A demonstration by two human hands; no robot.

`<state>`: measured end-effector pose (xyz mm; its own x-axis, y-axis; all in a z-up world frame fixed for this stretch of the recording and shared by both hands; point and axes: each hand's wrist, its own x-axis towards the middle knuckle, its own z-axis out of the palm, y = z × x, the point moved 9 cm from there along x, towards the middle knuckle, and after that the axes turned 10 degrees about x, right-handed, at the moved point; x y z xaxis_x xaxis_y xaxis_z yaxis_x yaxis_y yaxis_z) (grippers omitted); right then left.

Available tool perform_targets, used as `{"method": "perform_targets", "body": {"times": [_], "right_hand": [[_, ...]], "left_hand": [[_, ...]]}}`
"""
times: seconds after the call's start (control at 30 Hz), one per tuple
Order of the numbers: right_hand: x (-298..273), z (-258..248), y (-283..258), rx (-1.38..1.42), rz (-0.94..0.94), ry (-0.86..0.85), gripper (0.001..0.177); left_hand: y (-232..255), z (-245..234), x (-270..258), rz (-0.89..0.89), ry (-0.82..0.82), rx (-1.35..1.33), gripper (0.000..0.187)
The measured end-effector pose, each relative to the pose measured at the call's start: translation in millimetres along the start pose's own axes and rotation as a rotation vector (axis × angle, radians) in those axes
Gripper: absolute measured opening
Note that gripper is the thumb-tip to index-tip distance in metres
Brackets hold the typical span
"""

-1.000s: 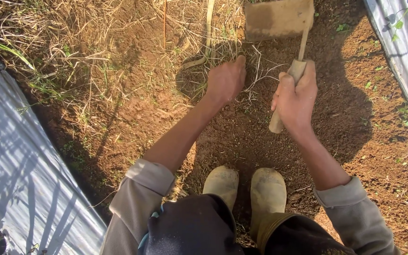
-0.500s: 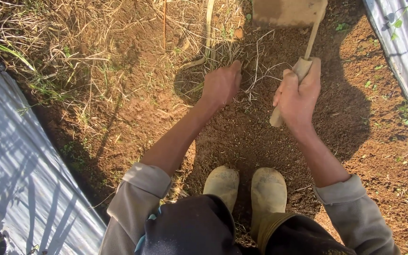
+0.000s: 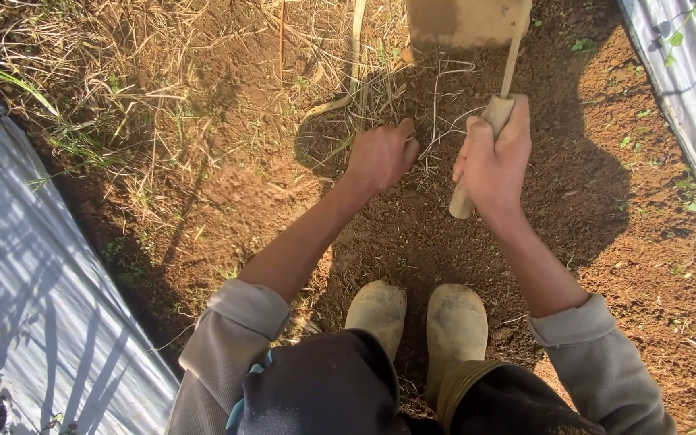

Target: The person uses a hand hoe to loosen the soil and remove weeds from a garden bed. They repeatedly strike the ground with the tool and pull out the uprooted grass and weeds by hand, clearing the area next to a plastic-covered row.

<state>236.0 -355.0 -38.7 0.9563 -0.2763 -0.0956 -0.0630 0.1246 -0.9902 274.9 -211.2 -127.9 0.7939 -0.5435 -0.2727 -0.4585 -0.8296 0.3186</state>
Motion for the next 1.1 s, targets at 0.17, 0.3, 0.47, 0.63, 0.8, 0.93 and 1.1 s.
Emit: {"method": "perform_targets", "body": {"times": [0.17, 0.3, 0.47, 0.63, 0.8, 0.93, 1.1], "right_hand": [[-4.7, 14.9, 29.6, -0.038, 0.132, -0.105, 0.010], [-44.8, 15.0, 45.7, -0.086, 0.276, -0.110, 0.010], [-44.0, -1.1, 36.2, -0.046, 0.272, -0.070, 0.008], [-28.6, -30.7, 20.9, -0.086, 0.151, 0.005, 0.007], [-42.6, -28.4, 33.2, 0.072, 0.200, 0.108, 0.010], [-91.2, 6.4, 56.0, 0.109, 0.394, 0.067, 0.010], [-97.4, 7.0, 53.5, 0.081, 0.393, 0.036, 0.006]], "left_hand": [[0.1, -8.5, -1.7, 0.056, 0.244, 0.092, 0.014], [1.0, -19.1, -6.5, 0.100, 0.375, 0.311, 0.044], [20.5, 7.8, -26.8, 0.313, 0.374, 0.283, 0.055], [8.0, 36.3, -33.4, 0.330, 0.342, 0.109, 0.052], [15.9, 8.2, -32.4, 0.232, 0.433, 0.229, 0.066], [31.4, 16.7, -34.2, 0.281, 0.437, 0.262, 0.066], [27.3, 42.7, -53.9, 0.388, 0.100, 0.121, 0.057]]}}
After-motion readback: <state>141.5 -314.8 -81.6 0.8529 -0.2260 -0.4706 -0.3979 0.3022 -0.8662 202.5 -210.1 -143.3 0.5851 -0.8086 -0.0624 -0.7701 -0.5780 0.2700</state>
